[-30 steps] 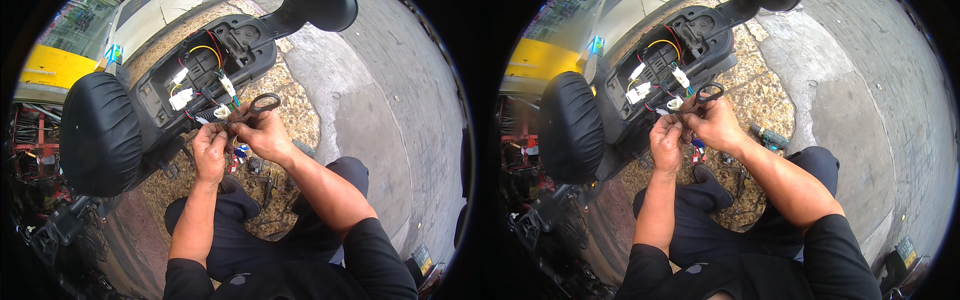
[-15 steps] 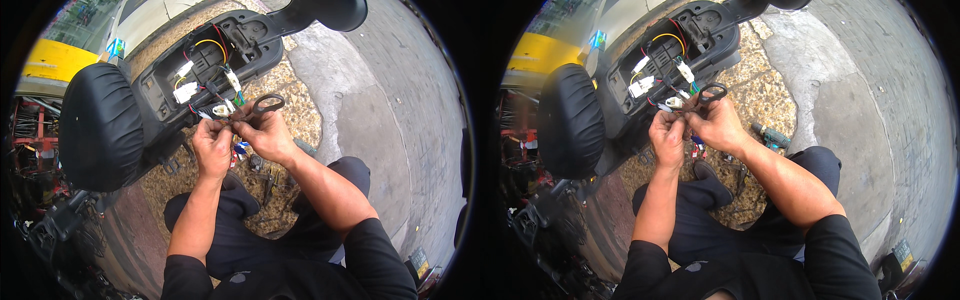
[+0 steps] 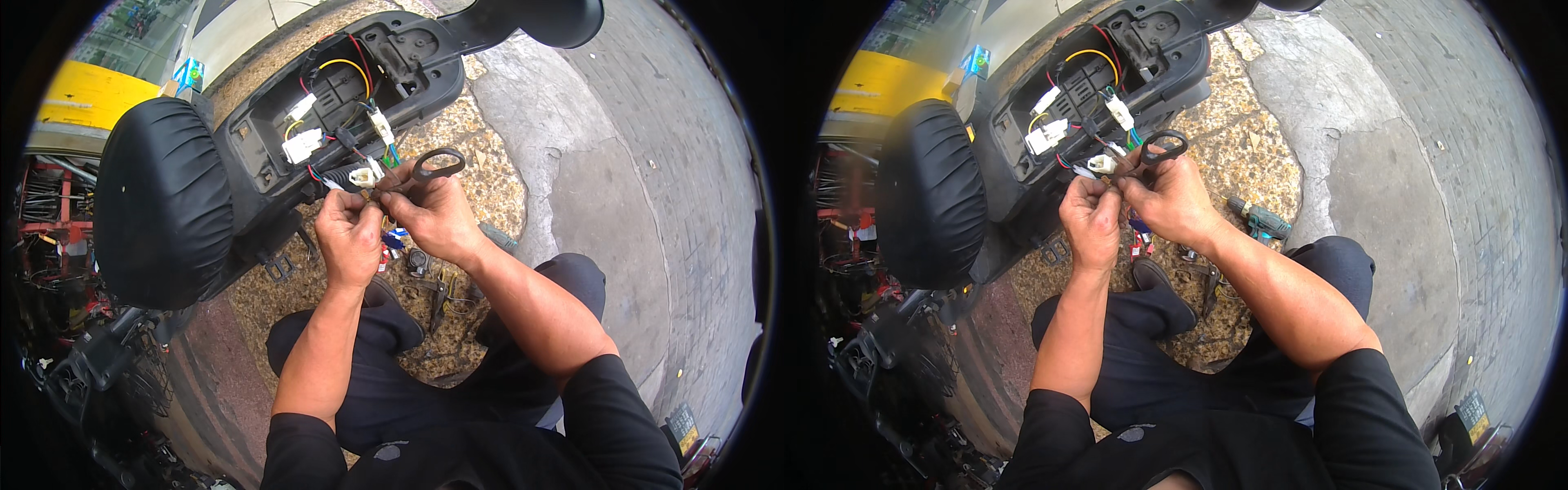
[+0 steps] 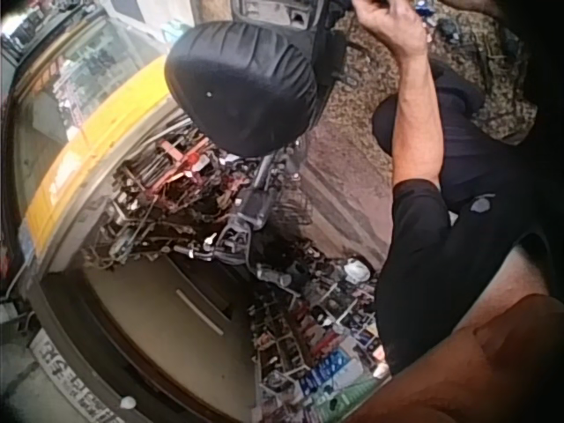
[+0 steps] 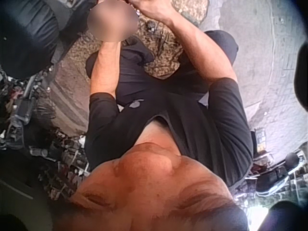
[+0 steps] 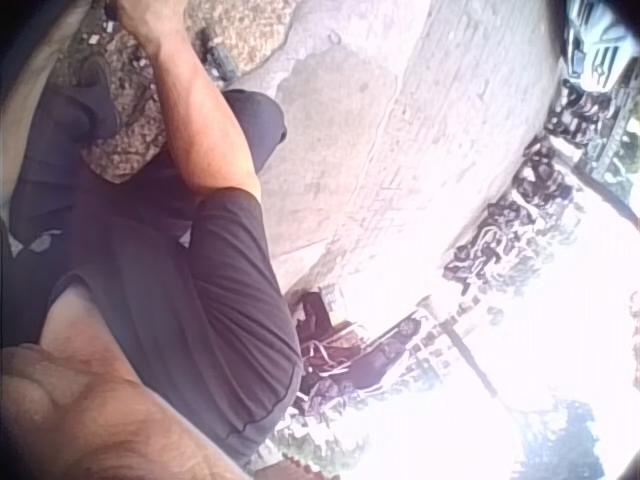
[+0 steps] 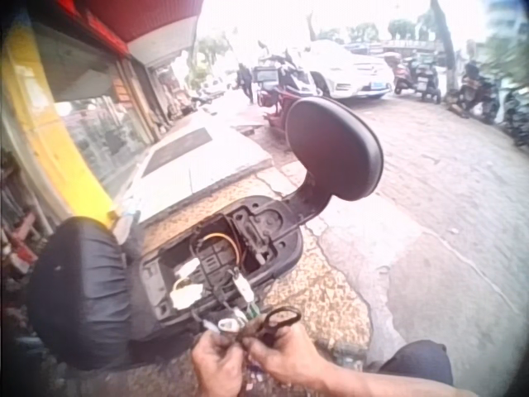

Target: The person sits on the ground and uses wire cutters to strip and cut wires on a scooter. They manipulate the wires and connectors under the seat, occasionally adjusting their position.

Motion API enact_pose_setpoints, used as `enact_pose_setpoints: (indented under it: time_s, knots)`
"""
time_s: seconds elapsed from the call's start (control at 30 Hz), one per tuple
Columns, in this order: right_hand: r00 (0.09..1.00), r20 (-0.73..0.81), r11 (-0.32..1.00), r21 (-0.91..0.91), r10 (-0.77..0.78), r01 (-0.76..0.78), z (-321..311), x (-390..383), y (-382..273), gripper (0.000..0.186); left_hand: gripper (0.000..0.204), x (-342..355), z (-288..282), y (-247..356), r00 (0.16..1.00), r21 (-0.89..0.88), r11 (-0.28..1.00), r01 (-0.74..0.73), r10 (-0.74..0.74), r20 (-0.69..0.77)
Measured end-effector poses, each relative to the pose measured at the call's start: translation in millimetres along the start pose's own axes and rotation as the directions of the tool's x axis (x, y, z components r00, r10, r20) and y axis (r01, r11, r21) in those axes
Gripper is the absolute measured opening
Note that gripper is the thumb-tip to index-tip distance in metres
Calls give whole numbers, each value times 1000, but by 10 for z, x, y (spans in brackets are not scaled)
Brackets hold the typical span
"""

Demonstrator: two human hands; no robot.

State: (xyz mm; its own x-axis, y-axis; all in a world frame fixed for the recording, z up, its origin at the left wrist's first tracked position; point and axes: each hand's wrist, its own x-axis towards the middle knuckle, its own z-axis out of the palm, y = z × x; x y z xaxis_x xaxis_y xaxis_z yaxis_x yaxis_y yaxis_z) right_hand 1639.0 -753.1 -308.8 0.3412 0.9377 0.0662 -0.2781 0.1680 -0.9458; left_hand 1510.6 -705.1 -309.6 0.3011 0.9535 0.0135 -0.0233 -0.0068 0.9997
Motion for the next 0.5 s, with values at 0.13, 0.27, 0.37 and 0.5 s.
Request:
enact_pose_setpoints:
  time_s: [0.13,0.27,0.37,0.5]
  knots:
    - [993,12,989,94,114,-115,-46,17,-46,5,15,4,9,12,1000,24,1000,-1,1,0]
    - [968,8,945,213,252,-248,-74,13,-51,7,15,-12,30,39,999,-4,1000,-4,4,37]
    - [954,14,898,334,299,-286,-72,6,-14,8,15,-26,44,59,998,-2,1000,-11,11,55]
    - [941,26,863,389,338,-321,-83,-5,44,8,15,-41,48,69,998,39,999,-9,6,69]
